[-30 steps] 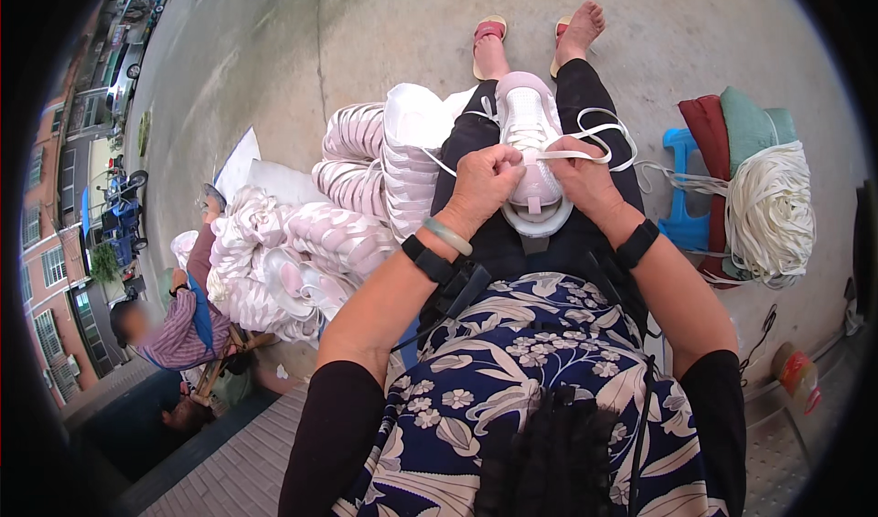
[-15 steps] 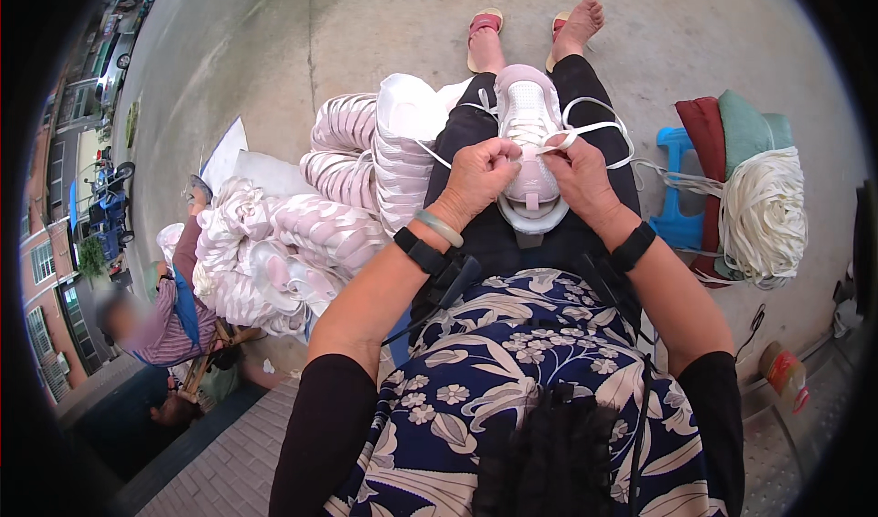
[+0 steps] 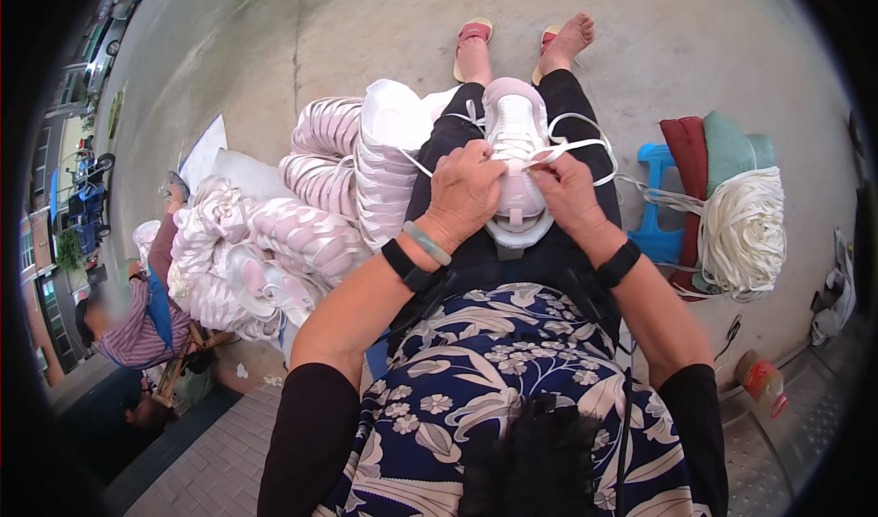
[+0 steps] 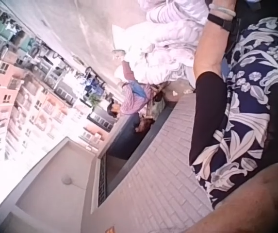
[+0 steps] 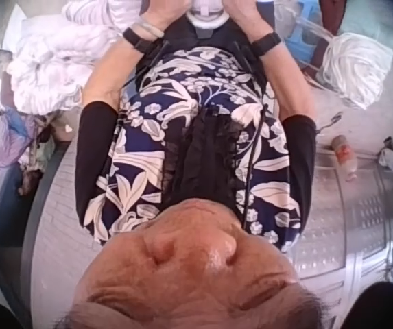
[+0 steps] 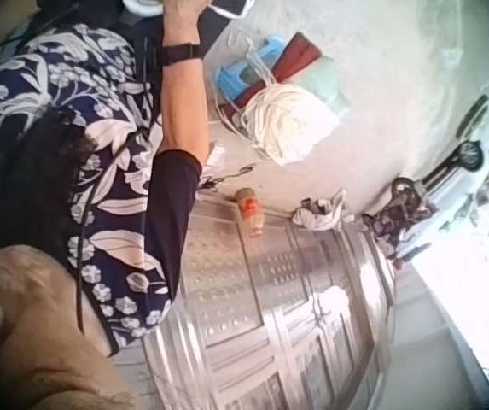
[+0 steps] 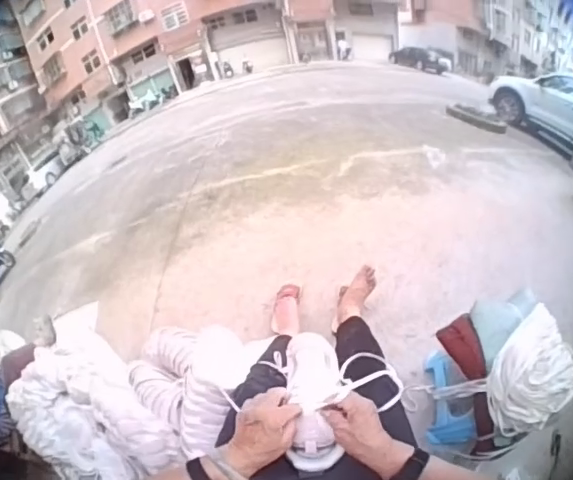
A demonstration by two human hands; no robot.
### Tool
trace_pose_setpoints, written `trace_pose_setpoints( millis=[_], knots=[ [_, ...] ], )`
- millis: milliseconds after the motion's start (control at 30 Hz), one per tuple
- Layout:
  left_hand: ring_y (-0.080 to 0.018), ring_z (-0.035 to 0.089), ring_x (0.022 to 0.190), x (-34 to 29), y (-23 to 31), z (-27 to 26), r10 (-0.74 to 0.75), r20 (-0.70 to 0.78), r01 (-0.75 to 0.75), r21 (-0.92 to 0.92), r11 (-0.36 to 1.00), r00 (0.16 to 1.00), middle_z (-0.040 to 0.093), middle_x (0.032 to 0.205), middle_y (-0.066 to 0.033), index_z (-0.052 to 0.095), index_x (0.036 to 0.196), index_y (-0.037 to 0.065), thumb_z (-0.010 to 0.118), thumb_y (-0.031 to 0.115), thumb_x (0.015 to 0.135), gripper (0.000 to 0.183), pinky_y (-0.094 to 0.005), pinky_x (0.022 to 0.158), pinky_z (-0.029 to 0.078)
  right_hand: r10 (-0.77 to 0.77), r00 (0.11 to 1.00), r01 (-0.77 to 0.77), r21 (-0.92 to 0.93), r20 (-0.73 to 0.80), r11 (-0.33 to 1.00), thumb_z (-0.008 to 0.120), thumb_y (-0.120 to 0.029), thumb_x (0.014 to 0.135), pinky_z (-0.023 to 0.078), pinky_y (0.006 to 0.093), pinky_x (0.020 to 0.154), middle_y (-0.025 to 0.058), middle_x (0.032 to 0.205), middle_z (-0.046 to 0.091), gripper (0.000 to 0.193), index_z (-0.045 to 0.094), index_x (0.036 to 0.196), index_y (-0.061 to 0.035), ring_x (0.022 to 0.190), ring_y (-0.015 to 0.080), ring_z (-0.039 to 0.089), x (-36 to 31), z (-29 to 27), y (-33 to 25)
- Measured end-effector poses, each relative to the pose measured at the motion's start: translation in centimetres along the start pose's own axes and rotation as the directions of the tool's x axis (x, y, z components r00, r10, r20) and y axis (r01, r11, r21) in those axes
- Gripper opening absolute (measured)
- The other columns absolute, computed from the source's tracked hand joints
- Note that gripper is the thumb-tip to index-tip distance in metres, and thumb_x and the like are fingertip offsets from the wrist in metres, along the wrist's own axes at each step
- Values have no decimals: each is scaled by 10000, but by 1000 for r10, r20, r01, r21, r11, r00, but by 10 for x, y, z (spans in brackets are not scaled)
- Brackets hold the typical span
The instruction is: Insert and thread laces into a new pair of shoes.
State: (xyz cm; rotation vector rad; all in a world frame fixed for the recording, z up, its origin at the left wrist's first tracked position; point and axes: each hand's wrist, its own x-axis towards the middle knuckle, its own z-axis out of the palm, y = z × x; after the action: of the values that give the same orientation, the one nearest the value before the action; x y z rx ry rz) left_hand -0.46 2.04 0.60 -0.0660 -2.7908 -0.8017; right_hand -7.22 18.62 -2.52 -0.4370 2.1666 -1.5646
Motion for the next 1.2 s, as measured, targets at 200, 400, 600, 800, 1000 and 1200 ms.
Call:
trace_pose_setpoints(
  millis=[200, 400, 600, 800, 1000, 1200],
  knots=[
    [-254, 558, 786, -6, -3, 1, -37, -6, 37, -10, 999, 999, 555, 957, -86, 637, 891, 75, 590, 46, 707, 193, -355, 674, 419, -89, 996, 87, -138, -13, 987, 592, -81, 755, 471, 352, 676, 155, 820, 610, 131, 612, 876, -35, 769, 313, 603, 1, 4, -6],
    [-258, 561, 804, -8, -8, 3, -55, -26, 53, -81, 995, 998, 560, 981, -83, 636, 928, 77, 580, 37, 716, 223, -353, 684, 411, -30, 999, 34, -161, 26, 986, 576, -89, 759, 464, 339, 643, 142, 763, 607, 87, 614, 805, -27, 709, 283, 599, 5, 2, -12],
    [-271, 572, 809, -5, -9, 4, -118, -29, 109, -222, 969, 993, 567, 918, -99, 647, 833, 49, 637, 71, 709, 126, -328, 695, 447, 46, 997, -39, -125, 56, 991, 579, -126, 766, 464, 334, 616, 136, 733, 613, 114, 620, 807, -28, 663, 266, 601, 6, 1, -12],
    [-257, 579, 798, 5, -10, 5, -153, 6, 150, -230, 961, 988, 567, 884, -108, 648, 768, 34, 668, 80, 692, 91, -317, 706, 462, -19, 999, 14, -135, -37, 991, 587, -129, 753, 462, 336, 588, 131, 684, 604, 106, 619, 760, -28, 636, 269, 601, 2, -1, -12],
    [-277, 573, 801, 7, -3, 7, -185, 40, 189, -140, 972, 982, 567, 888, -94, 634, 738, 39, 661, 96, 692, 78, -342, 683, 455, -34, 999, 28, -185, -28, 982, 586, -131, 734, 457, 339, 570, 133, 661, 596, 113, 615, 747, -22, 609, 268, 593, 3, -3, -14],
    [-284, 569, 794, 5, -4, 9, -121, -36, 116, -127, 985, 992, 563, 883, -94, 630, 742, 53, 656, 99, 694, 71, -360, 686, 449, -37, 998, 28, -167, -49, 985, 584, -106, 772, 410, 248, 522, 46, 602, 548, 114, 599, 760, 6, 552, 91, 490, -1, -3, -9]
  ],
)
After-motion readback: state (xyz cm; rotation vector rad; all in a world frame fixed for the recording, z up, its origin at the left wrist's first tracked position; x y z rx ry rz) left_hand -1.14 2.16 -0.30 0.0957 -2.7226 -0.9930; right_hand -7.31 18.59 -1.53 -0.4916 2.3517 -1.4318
